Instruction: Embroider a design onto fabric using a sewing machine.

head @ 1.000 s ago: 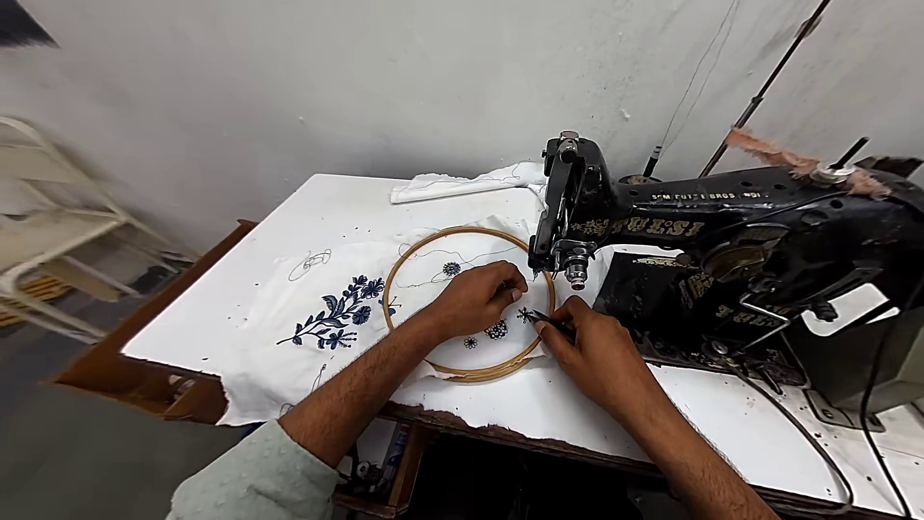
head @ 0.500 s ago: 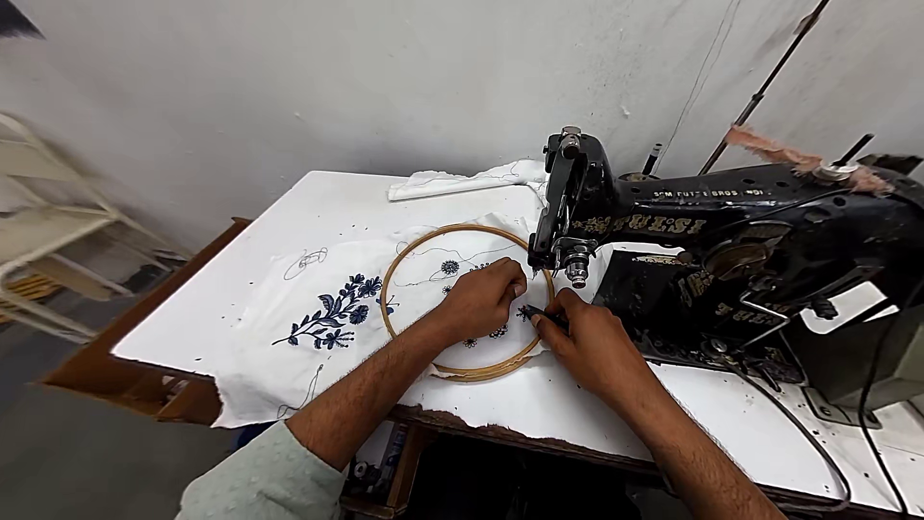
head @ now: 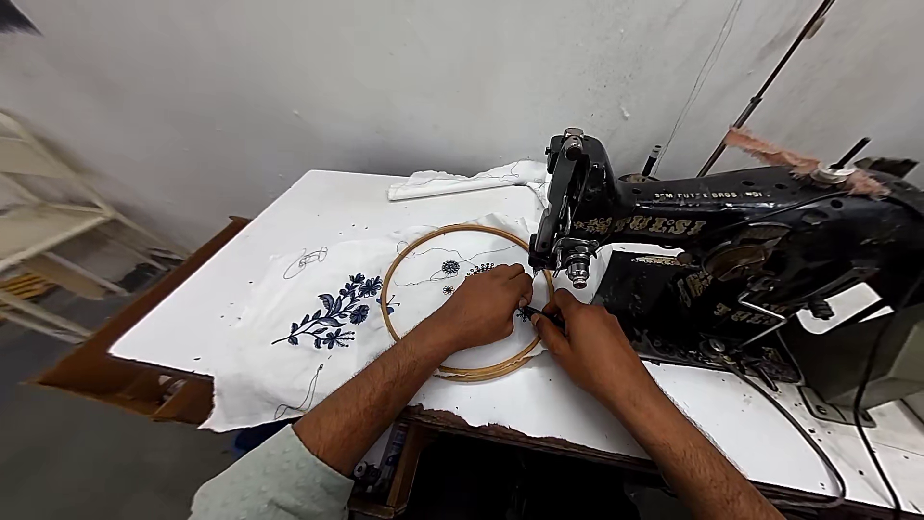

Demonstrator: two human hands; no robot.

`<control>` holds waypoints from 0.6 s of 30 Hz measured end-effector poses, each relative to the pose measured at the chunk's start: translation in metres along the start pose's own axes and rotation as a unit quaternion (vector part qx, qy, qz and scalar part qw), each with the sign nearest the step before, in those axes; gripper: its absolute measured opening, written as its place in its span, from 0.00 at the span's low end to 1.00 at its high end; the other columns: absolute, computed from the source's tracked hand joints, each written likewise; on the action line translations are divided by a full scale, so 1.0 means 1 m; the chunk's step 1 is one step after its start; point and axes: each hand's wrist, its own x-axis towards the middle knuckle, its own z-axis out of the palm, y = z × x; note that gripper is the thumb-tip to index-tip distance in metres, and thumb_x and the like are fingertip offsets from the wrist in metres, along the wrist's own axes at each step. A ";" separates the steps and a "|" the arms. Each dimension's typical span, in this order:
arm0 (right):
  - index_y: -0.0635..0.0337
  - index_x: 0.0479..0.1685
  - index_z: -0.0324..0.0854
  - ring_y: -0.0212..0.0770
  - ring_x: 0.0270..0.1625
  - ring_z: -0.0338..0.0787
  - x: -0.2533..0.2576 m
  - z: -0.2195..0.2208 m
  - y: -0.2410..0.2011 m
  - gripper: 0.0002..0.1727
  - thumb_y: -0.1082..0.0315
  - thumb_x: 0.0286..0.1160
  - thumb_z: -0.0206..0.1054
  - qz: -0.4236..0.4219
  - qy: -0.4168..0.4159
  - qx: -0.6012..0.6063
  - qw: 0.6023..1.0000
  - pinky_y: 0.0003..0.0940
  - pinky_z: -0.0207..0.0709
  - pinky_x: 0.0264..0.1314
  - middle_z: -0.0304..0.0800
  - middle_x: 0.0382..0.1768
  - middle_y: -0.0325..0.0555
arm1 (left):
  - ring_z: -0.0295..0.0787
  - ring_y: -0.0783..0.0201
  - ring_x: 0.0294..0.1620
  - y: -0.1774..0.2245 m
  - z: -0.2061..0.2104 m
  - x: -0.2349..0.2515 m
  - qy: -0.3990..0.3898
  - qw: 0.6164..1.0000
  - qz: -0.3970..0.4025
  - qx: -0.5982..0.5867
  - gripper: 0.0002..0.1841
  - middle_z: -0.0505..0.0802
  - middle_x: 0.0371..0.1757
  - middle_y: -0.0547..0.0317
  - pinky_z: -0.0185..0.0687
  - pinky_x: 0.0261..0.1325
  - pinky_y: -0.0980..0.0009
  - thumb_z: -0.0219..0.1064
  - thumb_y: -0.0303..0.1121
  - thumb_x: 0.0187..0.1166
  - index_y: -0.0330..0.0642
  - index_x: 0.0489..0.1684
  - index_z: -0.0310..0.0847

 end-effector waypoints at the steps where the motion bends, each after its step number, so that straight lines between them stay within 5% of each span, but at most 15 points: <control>1: 0.53 0.41 0.81 0.41 0.27 0.87 -0.001 0.003 0.000 0.11 0.56 0.84 0.65 -0.006 0.014 0.000 1.000 0.44 0.79 0.30 0.82 0.22 0.39 | 0.87 0.53 0.52 -0.001 0.001 -0.001 0.004 1.000 0.000 -0.007 0.04 0.87 0.47 0.52 0.85 0.51 0.56 0.63 0.26 0.82 0.40 0.43 0.84; 4: 0.53 0.39 0.81 0.40 0.25 0.85 -0.005 0.008 0.006 0.10 0.57 0.84 0.64 -0.027 0.076 0.031 0.996 0.43 0.77 0.27 0.81 0.20 0.37 | 0.86 0.58 0.47 -0.007 -0.001 -0.004 0.031 0.993 -0.032 -0.110 0.08 0.86 0.44 0.54 0.84 0.52 0.57 0.57 0.28 0.87 0.39 0.44 0.83; 7: 0.55 0.42 0.83 0.43 0.22 0.85 -0.014 -0.003 0.020 0.12 0.56 0.82 0.63 -0.030 0.133 0.028 0.990 0.47 0.77 0.23 0.82 0.19 0.40 | 0.86 0.63 0.35 -0.021 -0.009 -0.010 0.132 0.944 -0.099 -0.286 0.12 0.89 0.40 0.52 0.85 0.41 0.64 0.55 0.30 0.91 0.33 0.53 0.83; 11: 0.61 0.46 0.86 0.59 0.32 0.91 -0.034 -0.028 0.066 0.19 0.52 0.82 0.62 -0.019 0.148 -0.094 0.984 0.63 0.81 0.30 0.88 0.29 0.54 | 0.87 0.56 0.64 -0.035 -0.047 -0.042 0.103 0.972 -0.132 -0.166 0.18 0.88 0.65 0.50 0.83 0.68 0.53 0.59 0.38 0.90 0.40 0.70 0.81; 14: 0.63 0.51 0.90 0.71 0.53 0.88 -0.048 -0.041 0.089 0.28 0.47 0.83 0.57 -0.046 0.179 -0.175 0.967 0.71 0.78 0.52 0.88 0.50 0.65 | 0.75 0.47 0.80 -0.045 -0.057 -0.073 0.038 0.986 -0.155 -0.041 0.21 0.82 0.76 0.50 0.70 0.75 0.36 0.60 0.45 0.88 0.46 0.73 0.81; 18: 0.61 0.54 0.90 0.65 0.61 0.87 -0.045 -0.039 0.064 0.24 0.52 0.86 0.55 -0.122 0.212 -0.147 0.958 0.63 0.80 0.60 0.89 0.57 0.60 | 0.64 0.46 0.90 -0.066 -0.038 -0.082 -0.010 0.988 -0.151 -0.018 0.29 0.73 0.87 0.47 0.58 0.86 0.38 0.55 0.51 0.90 0.46 0.84 0.73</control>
